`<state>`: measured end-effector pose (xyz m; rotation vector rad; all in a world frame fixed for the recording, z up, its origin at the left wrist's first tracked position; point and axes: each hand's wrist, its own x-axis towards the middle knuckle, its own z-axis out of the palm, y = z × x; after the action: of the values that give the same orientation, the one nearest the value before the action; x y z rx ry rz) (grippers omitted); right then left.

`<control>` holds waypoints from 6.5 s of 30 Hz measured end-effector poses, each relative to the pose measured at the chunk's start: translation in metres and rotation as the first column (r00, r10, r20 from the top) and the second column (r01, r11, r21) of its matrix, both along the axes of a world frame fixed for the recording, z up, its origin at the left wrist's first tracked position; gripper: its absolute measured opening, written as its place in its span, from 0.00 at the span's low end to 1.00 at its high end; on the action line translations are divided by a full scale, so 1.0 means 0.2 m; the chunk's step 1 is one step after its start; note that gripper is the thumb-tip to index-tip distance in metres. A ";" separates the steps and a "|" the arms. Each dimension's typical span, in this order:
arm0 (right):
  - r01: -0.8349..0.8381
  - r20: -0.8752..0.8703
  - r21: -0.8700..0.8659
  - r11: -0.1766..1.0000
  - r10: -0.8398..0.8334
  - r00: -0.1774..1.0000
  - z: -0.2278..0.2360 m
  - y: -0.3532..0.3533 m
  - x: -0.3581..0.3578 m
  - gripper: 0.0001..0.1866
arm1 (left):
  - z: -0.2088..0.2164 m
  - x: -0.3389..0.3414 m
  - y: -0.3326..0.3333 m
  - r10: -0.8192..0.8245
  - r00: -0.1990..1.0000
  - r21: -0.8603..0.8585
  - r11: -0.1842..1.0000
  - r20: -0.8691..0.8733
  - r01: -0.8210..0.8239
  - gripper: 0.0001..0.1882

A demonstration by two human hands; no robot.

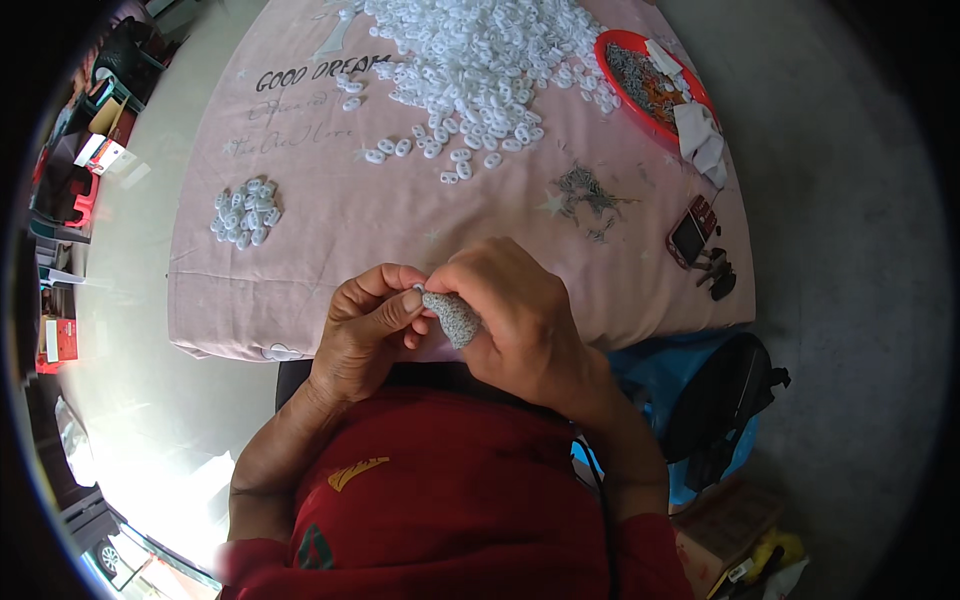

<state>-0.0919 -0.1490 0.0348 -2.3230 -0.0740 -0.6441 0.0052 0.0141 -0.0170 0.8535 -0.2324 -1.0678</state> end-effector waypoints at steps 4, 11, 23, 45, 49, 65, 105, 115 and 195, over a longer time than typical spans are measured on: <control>-0.046 0.068 -0.035 0.998 0.048 0.997 -0.01 0.01 0.01 0.11 | 0.00 -0.01 0.01 0.012 1.000 -0.019 1.000 0.014 -0.012 0.09; -0.037 -0.061 0.158 0.987 0.048 0.997 -0.02 0.03 0.01 0.11 | -0.01 0.00 0.01 0.054 0.995 -0.042 0.998 0.079 -0.051 0.09; 0.051 0.017 0.046 0.998 -0.052 0.999 0.00 0.05 0.00 0.13 | 0.00 0.02 -0.01 0.031 0.987 -0.072 0.996 -0.155 -0.042 0.10; 0.227 0.001 -0.247 0.942 -0.234 0.972 -0.26 -0.32 0.33 0.19 | -0.06 0.10 0.00 -0.001 0.995 -0.083 0.997 -0.103 -0.007 0.07; 0.229 -0.101 -0.346 0.910 -0.278 0.955 -0.31 -0.35 0.39 0.22 | -0.09 0.11 0.00 0.021 0.996 -0.084 0.996 -0.083 -0.028 0.06; 0.230 -0.316 0.747 0.624 0.028 0.948 -0.18 -0.22 0.22 0.08 | -0.11 0.10 0.00 0.039 0.990 -0.129 0.990 -0.132 -0.056 0.06; 0.214 -0.346 0.804 0.554 0.144 0.927 -0.11 -0.03 0.00 0.10 | -0.02 0.02 -0.01 0.014 0.983 0.091 0.995 0.182 -0.031 0.09; 0.154 -0.318 0.791 0.592 0.182 0.931 -0.14 -0.06 0.00 0.11 | -0.01 0.03 -0.01 0.007 0.980 0.090 0.996 0.198 -0.025 0.08; 0.118 -0.117 0.180 0.977 -0.098 0.988 -0.23 -0.13 -0.08 0.18 | 0.03 0.07 0.07 -0.184 0.983 0.078 0.980 0.024 0.182 0.08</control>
<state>-0.1082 -0.1755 -0.0111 -2.1862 0.1580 -0.5528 0.0194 0.0282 -0.0105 0.9301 -0.3034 -1.2419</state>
